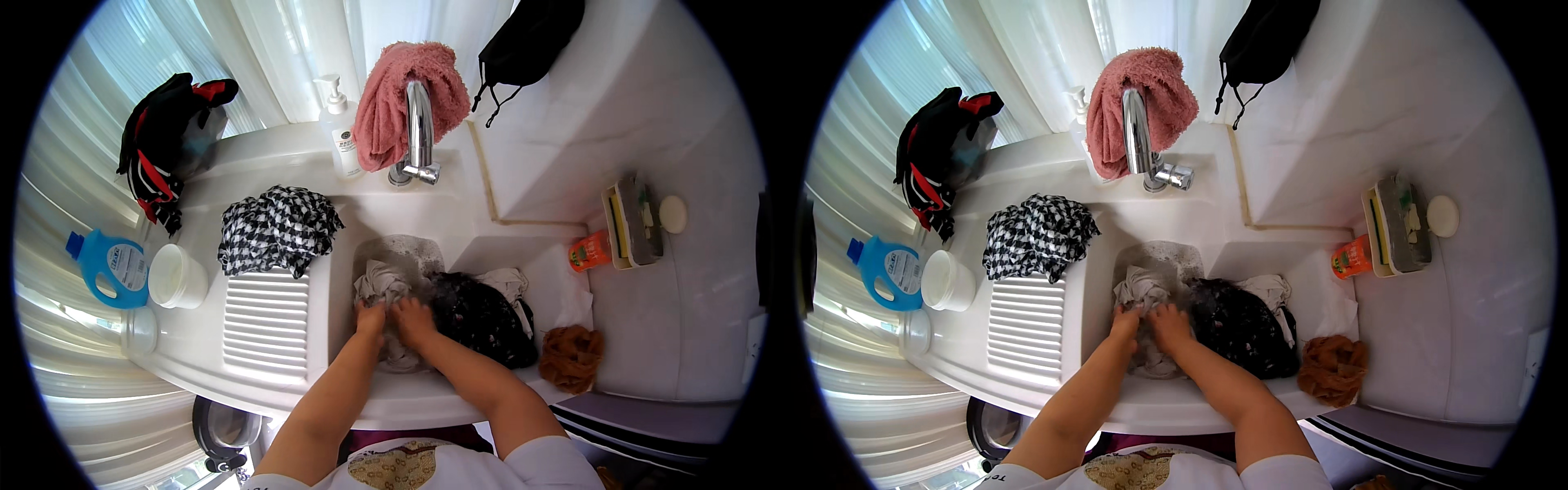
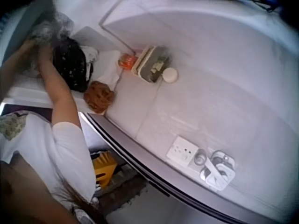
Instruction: The person washes several items of clothing by hand in a sink filled with soapy water, scrubbing different pieces of fabric against each other and rinsing them.
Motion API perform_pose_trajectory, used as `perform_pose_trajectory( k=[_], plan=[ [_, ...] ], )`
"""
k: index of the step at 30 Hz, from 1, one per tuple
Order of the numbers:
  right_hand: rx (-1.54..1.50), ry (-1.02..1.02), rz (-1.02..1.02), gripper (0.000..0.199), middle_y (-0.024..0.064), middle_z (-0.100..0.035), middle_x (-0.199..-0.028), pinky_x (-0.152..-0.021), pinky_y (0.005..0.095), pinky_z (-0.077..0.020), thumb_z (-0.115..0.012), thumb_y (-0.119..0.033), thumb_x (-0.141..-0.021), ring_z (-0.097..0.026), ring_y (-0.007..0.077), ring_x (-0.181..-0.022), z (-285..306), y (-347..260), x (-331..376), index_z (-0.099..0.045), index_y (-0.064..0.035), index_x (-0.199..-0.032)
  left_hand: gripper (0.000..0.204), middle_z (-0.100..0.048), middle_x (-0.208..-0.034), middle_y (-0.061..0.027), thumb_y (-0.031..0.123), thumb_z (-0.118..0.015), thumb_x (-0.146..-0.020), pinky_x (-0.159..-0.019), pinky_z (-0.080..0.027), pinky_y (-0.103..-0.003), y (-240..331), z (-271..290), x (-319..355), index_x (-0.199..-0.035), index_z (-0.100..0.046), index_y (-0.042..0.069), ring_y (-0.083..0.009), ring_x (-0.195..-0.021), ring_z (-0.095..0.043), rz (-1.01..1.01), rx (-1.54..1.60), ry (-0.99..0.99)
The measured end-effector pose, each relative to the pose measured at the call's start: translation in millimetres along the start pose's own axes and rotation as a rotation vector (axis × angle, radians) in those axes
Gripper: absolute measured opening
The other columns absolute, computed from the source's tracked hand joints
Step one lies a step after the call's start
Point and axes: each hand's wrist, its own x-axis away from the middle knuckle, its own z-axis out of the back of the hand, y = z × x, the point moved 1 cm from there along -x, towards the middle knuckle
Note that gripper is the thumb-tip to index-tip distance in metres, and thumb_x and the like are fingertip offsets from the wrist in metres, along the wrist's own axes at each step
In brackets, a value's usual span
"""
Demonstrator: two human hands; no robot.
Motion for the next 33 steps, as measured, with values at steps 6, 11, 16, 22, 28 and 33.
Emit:
perform_pose_trajectory(
  k=[6,11,16,22,28,33],
  plan=[
    [-0.265,0.149,-0.244,0.041,0.0124,-0.061,-0.089,-0.067,0.0351,-0.0487,-0.063,-0.005,-0.068,-0.059,0.0289,-0.079,-18,10,-11,-0.054,-0.0088,-0.108,0.074,-0.019,-0.148,-0.0119,0.047,-0.049,-0.088,-0.095,-0.023,-0.065,32,-11,66,-0.145,-0.008,0.021,-0.035,-0.133,-0.023,0.255,0.137,0.078],
    [-1.446,-0.368,-0.203,0.034,0.0066,-0.059,-0.071,-0.056,0.0246,-0.0445,-0.049,0.005,-0.055,-0.058,0.0158,-0.063,42,-1,-4,-0.06,0.0022,-0.086,0.067,-0.044,-0.129,-0.0167,0.055,-0.049,-0.084,-0.092,-0.037,-0.055,-1,9,-8,-0.13,-0.037,0.008,-0.0359,-0.114,-0.046,0.264,0.615,-0.328],
    [-2.215,-0.513,0.039,0.046,0.0105,-0.061,-0.078,-0.071,0.0313,-0.0483,-0.048,0.001,-0.046,-0.061,0.0234,-0.076,86,6,8,-0.059,0.006,-0.091,0.046,-0.06,-0.099,-0.0167,0.043,-0.051,-0.084,-0.086,-0.046,-0.045,26,4,34,-0.097,-0.055,-0.001,-0.0333,-0.092,-0.058,0.176,0.762,-0.647],
    [-1.458,0.423,-0.168,0.052,0.0145,-0.049,-0.118,-0.097,0.0366,-0.0364,-0.062,-0.029,-0.076,-0.046,0.0278,-0.113,67,18,-3,-0.051,-0.0049,-0.121,0.054,-0.055,-0.118,-0.0146,0.046,-0.038,-0.09,-0.098,-0.039,-0.043,47,-11,66,-0.12,-0.05,0.003,-0.0314,-0.113,-0.051,-0.049,0.858,-0.698],
    [-0.994,0.602,-0.231,0.051,0.0171,-0.05,-0.109,-0.086,0.0394,-0.0421,-0.067,-0.043,-0.076,-0.051,0.0326,-0.101,51,-27,-2,-0.056,-0.0047,-0.108,0.058,-0.059,-0.106,-0.0109,0.058,-0.04,-0.089,-0.087,-0.045,-0.039,37,-11,59,-0.113,-0.052,0.006,-0.0257,-0.098,-0.056,-0.119,0.737,-0.579],
    [-0.99,0.666,-0.316,0.04,0.0194,-0.058,-0.089,-0.073,0.0433,-0.0451,-0.062,-0.041,-0.079,-0.057,0.0376,-0.083,62,-28,-3,-0.057,-0.0024,-0.088,0.051,-0.06,-0.099,-0.0108,0.051,-0.045,-0.09,-0.077,-0.049,-0.037,36,-17,62,-0.106,-0.054,0.004,-0.0236,-0.089,-0.059,-0.197,0.599,-0.327]
  ],
)
